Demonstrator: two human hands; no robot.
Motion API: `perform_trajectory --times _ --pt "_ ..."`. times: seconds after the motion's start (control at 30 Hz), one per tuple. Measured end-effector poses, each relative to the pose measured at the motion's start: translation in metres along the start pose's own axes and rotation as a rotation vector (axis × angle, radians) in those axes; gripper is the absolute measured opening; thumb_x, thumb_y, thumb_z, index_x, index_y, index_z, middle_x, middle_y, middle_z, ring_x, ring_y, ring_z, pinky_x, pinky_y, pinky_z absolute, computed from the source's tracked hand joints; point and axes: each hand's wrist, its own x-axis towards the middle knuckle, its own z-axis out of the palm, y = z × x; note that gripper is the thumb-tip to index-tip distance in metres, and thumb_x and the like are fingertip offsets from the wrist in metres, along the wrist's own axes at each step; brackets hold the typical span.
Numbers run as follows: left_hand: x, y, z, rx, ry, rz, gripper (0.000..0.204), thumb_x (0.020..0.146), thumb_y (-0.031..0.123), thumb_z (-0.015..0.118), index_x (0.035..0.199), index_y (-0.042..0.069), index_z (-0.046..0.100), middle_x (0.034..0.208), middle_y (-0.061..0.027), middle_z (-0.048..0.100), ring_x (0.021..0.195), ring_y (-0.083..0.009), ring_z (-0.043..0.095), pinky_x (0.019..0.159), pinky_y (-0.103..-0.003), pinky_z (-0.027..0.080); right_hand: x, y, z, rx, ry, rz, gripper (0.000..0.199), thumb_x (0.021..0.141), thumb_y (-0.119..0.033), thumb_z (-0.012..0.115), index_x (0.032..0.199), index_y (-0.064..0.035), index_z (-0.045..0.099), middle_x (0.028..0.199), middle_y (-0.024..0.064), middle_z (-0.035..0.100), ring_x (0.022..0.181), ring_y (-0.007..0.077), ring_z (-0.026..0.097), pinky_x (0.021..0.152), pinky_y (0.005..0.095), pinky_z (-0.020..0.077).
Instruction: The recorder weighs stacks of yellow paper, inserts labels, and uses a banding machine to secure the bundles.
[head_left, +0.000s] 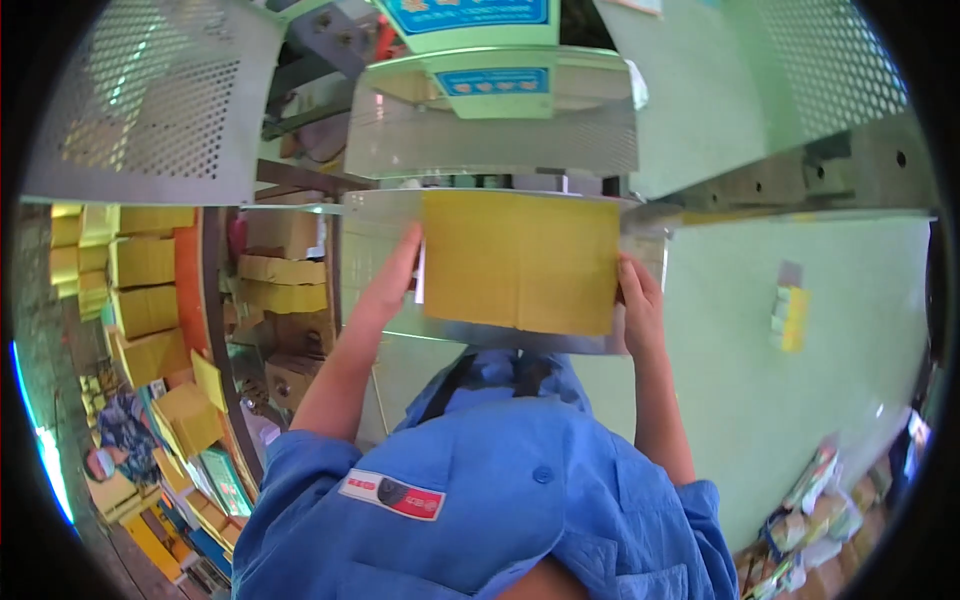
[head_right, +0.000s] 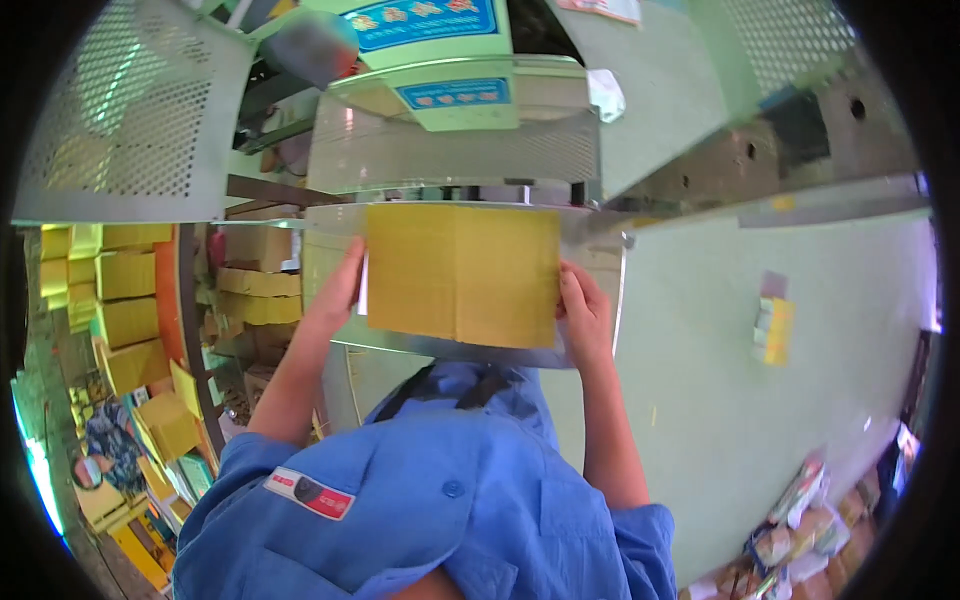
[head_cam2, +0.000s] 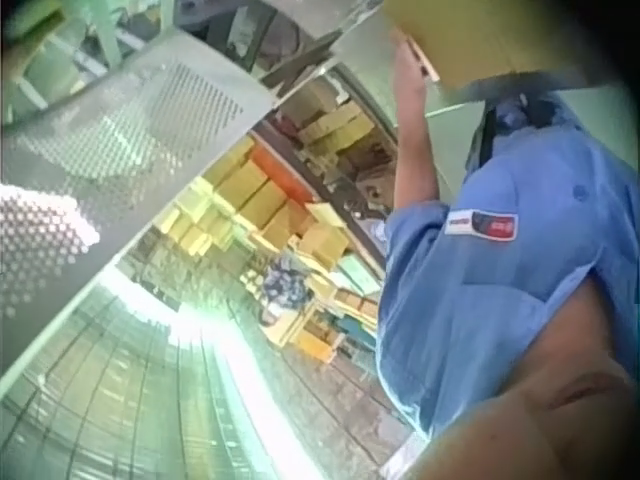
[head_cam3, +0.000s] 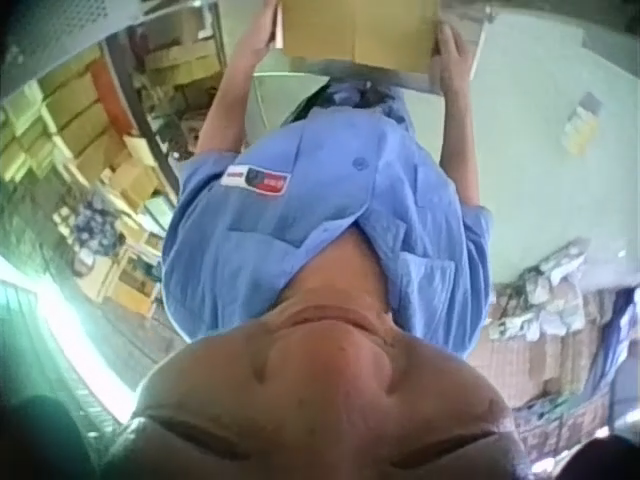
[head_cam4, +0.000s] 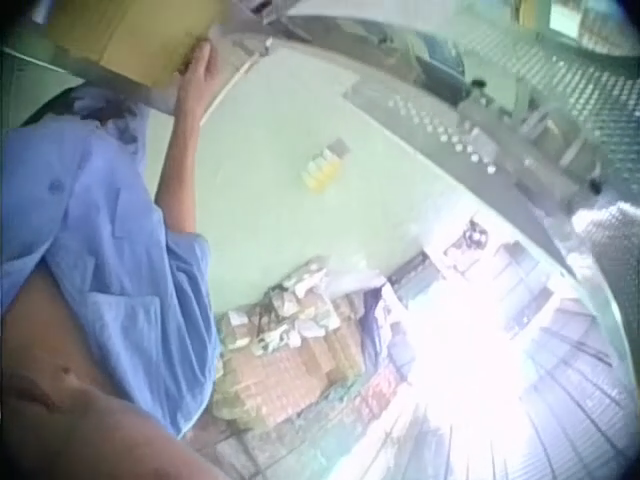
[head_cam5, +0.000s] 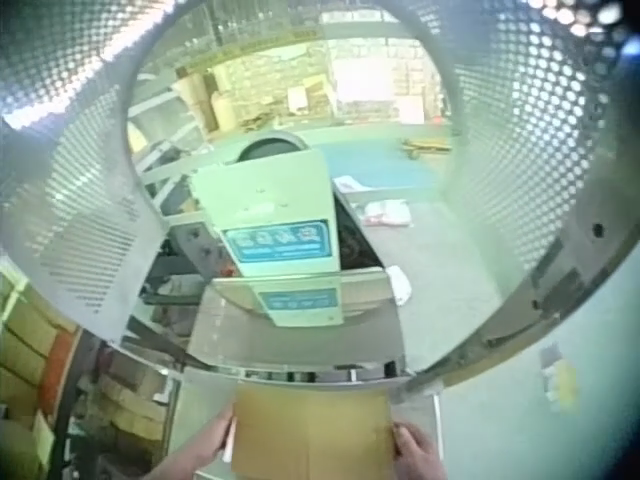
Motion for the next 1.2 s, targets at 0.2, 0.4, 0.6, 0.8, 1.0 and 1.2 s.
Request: perform_trajectory --times 0.2,0.4,0.6,0.8,1.0,1.2 --pt "-0.015 -0.009 0.014 0.147 -0.018 0.256 0.059 0.103 0.047 0.03 0.137 0.002 0.045 0.133 -0.0084 0.053 0.12 -0.0174 0.051 0.103 -0.031 0.038 0.002 0.028 0.003 -0.049 0.11 -0.078 0.027 0.099 -0.019 0.05 0.112 -0.001 0.065 0.103 0.0036 0.061 0.088 0.009 0.055 0.077 0.0237 0.0442" --pt "-0.015 -0.021 0.022 0.049 0.059 0.311 0.058 0.103 0.044 0.03 0.133 -0.002 0.048 0.13 -0.0107 0.055 0.119 -0.0188 0.051 0.102 -0.032 0.038 0.011 0.053 0.015 0.149 0.094 -0.196 0.025 0.098 -0.017 0.049 0.114 -0.0009 0.06 0.12 0.0091 0.057 0.113 0.015 0.051 0.099 0.0304 0.0391" --pt "-0.015 -0.025 0.026 0.071 0.108 0.385 0.057 0.103 0.043 0.031 0.135 -0.002 0.046 0.129 -0.0109 0.055 0.119 -0.0184 0.051 0.102 -0.031 0.038 0.001 0.037 0.019 0.308 0.03 -0.092 0.033 0.102 -0.018 0.041 0.129 -0.0007 0.048 0.119 0.0079 0.057 0.109 0.0129 0.054 0.092 0.0274 0.0451" --pt "-0.008 -0.024 0.017 -0.133 -0.022 0.291 0.051 0.103 0.042 0.033 0.135 0.004 0.047 0.128 -0.0057 0.056 0.114 -0.0141 0.053 0.097 -0.03 0.041 -0.004 0.028 0.026 0.358 0.088 -0.059 0.036 0.1 -0.017 0.046 0.13 0.0016 0.052 0.124 0.008 0.058 0.113 0.0135 0.053 0.097 0.0269 0.0418" --pt "0.011 -0.044 0.013 -0.099 0.064 0.349 0.051 0.103 0.043 0.035 0.137 0.006 0.043 0.12 -0.003 0.057 0.112 -0.0127 0.052 0.097 -0.031 0.042 -0.011 0.015 0.031 0.345 0.092 -0.018 0.038 0.101 -0.019 0.045 0.132 0.0019 0.05 0.128 0.0081 0.057 0.115 0.0152 0.053 0.098 0.0271 0.0424" --pt "0.004 -0.043 0.041 -0.462 -0.074 0.324 0.049 0.104 0.041 0.033 0.137 0.007 0.042 0.131 -0.0044 0.048 0.123 -0.0142 0.044 0.103 -0.03 0.037 -0.018 0.023 0.034 0.194 -0.009 -0.038 0.053 0.103 -0.037 0.036 0.144 -0.0029 0.035 0.144 0.0102 0.042 0.133 0.0213 0.039 0.109 0.0344 0.0322"
